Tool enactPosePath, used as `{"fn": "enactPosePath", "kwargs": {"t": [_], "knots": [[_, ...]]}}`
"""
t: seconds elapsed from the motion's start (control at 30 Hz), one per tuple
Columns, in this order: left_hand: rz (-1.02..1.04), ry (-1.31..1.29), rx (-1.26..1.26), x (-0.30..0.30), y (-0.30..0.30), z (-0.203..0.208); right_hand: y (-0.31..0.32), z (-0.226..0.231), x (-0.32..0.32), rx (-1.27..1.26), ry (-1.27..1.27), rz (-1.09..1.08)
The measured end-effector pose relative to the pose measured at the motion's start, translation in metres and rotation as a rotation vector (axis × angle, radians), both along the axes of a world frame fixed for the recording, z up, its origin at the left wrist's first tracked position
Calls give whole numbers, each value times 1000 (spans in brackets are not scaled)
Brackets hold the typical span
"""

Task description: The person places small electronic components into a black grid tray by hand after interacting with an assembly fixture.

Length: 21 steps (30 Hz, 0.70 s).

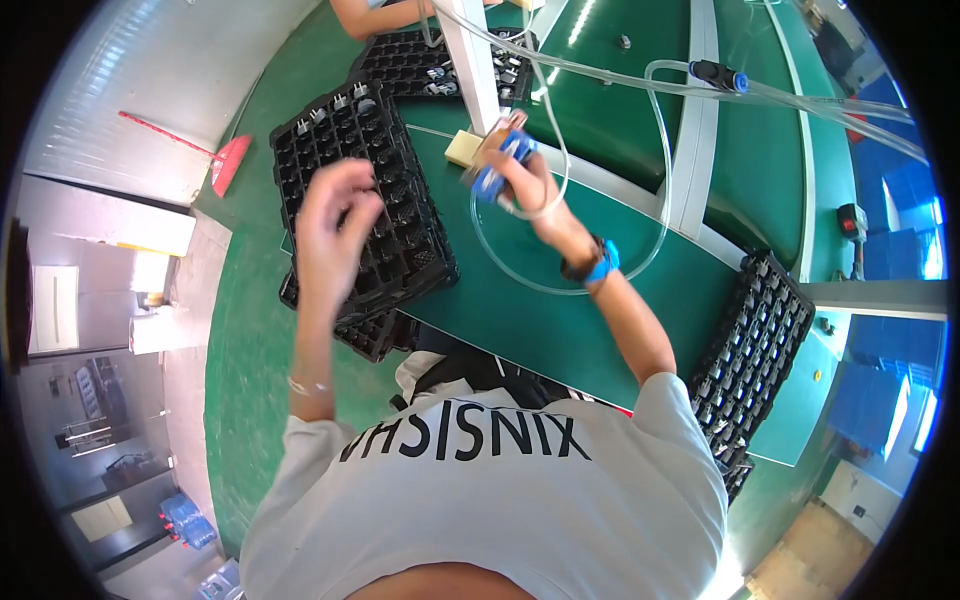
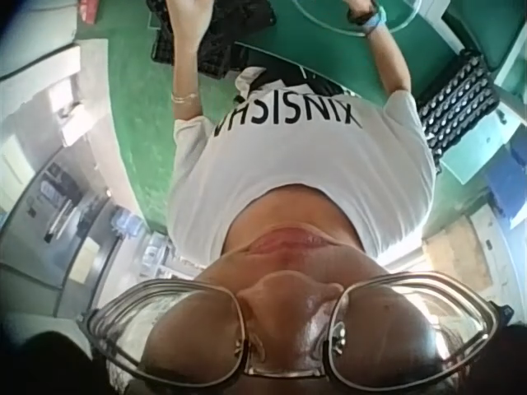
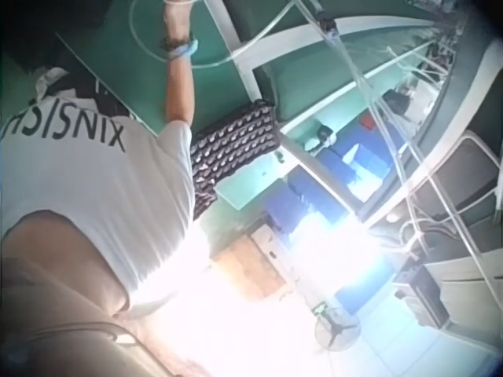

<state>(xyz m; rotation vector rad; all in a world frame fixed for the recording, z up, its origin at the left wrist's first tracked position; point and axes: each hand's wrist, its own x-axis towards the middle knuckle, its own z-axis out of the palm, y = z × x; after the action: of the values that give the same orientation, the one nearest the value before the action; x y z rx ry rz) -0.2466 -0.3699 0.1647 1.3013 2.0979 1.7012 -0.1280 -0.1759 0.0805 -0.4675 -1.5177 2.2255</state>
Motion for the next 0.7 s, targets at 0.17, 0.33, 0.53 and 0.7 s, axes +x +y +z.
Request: {"fn": "enactPosePath", "kwargs": {"t": [0.17, 0.33, 0.53, 0.7], "knots": [[151, 381, -260, -122, 19, -24, 28, -51, -37, 745, -37, -163], [137, 603, -376, -162, 57, -49, 23, -50, -42, 1024, -173, -206], [207, 742, -582, -176, 78, -61, 23, -45, -37, 1033, -213, -182], [232, 633, -532, -190, 82, -69, 24, -40, -34, 996, -106, -114]]}}
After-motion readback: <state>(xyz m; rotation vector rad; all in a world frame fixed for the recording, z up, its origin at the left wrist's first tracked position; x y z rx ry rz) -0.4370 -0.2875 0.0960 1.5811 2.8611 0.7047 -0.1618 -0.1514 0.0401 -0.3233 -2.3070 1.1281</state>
